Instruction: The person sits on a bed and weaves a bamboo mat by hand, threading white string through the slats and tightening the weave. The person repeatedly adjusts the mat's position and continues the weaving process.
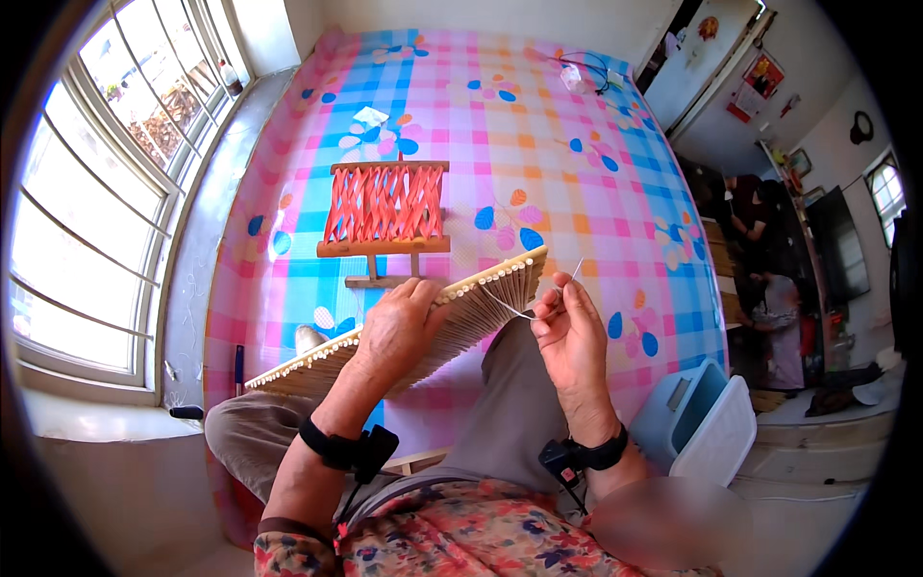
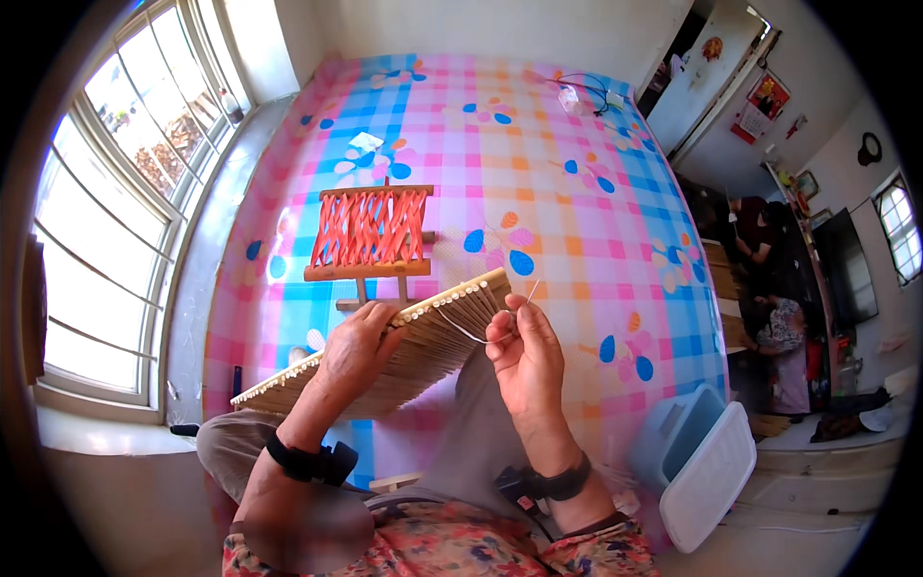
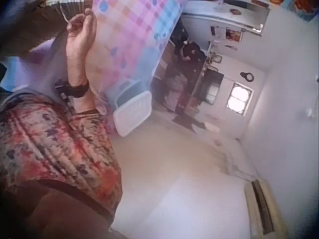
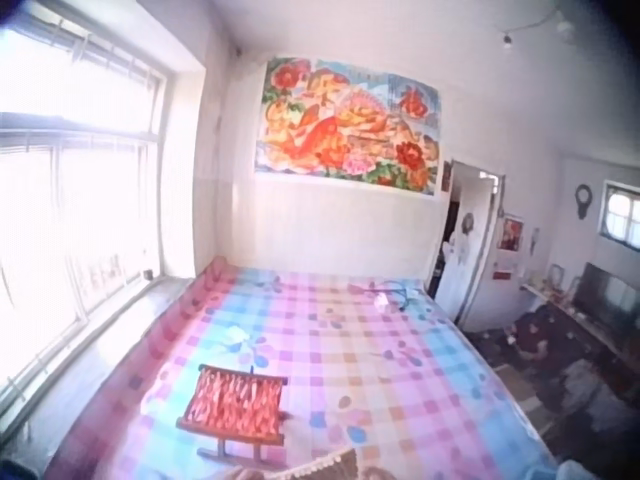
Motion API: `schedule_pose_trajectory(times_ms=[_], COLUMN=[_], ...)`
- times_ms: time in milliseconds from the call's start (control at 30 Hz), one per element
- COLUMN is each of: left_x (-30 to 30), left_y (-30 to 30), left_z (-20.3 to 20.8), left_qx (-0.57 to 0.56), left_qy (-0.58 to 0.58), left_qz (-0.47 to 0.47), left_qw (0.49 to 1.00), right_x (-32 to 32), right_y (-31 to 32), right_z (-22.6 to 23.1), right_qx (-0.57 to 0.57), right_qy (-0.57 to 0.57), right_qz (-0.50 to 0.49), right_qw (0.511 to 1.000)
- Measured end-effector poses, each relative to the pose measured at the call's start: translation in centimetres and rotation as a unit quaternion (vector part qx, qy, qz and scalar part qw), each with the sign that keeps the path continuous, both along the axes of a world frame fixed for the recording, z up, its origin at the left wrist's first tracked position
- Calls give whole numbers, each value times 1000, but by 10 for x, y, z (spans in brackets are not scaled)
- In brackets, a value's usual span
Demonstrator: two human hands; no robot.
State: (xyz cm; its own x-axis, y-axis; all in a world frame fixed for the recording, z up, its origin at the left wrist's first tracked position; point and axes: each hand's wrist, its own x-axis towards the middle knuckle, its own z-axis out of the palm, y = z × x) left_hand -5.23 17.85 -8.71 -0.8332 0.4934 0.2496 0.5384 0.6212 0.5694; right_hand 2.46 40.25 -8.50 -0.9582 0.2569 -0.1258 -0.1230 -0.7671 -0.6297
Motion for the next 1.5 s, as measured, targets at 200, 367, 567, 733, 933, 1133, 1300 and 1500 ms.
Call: schedule_pose_trajectory(times_ms=[200, 367, 567, 733, 933, 1133, 1300, 1500], left_x=[3, 7, 5, 1, 1, 1, -1, -1], left_y=[1, 5, 4, -1, 0, 4, 5, 4], left_z=[4, 4, 1, 5, 15, 13, 14, 15], left_qx=[-27, -28, -4, -24, -48, -45, -41, -27], left_qy=[8, 12, 25, 5, -3, 0, -17, -27], left_qz=[-18, -25, -12, -6, 0, 0, 5, 39], left_qw=[999, 999, 1000, 1000, 999, 999, 999, 999], right_x=[5, 5, 4, 15, 17, 8, -4, -8], right_y=[4, 1, -6, -10, -8, -16, -24, -24], right_z=[0, -7, 1, 9, 13, 16, 1, -13], right_qx=[-170, -212, -138, 274, 502, 706, 705, 738], right_qy=[-52, -22, -47, -66, 34, 91, 90, 87], right_qz=[31, 34, 0, -23, -126, -140, -71, -67], right_qw=[984, 976, 989, 959, 855, 688, 700, 666])
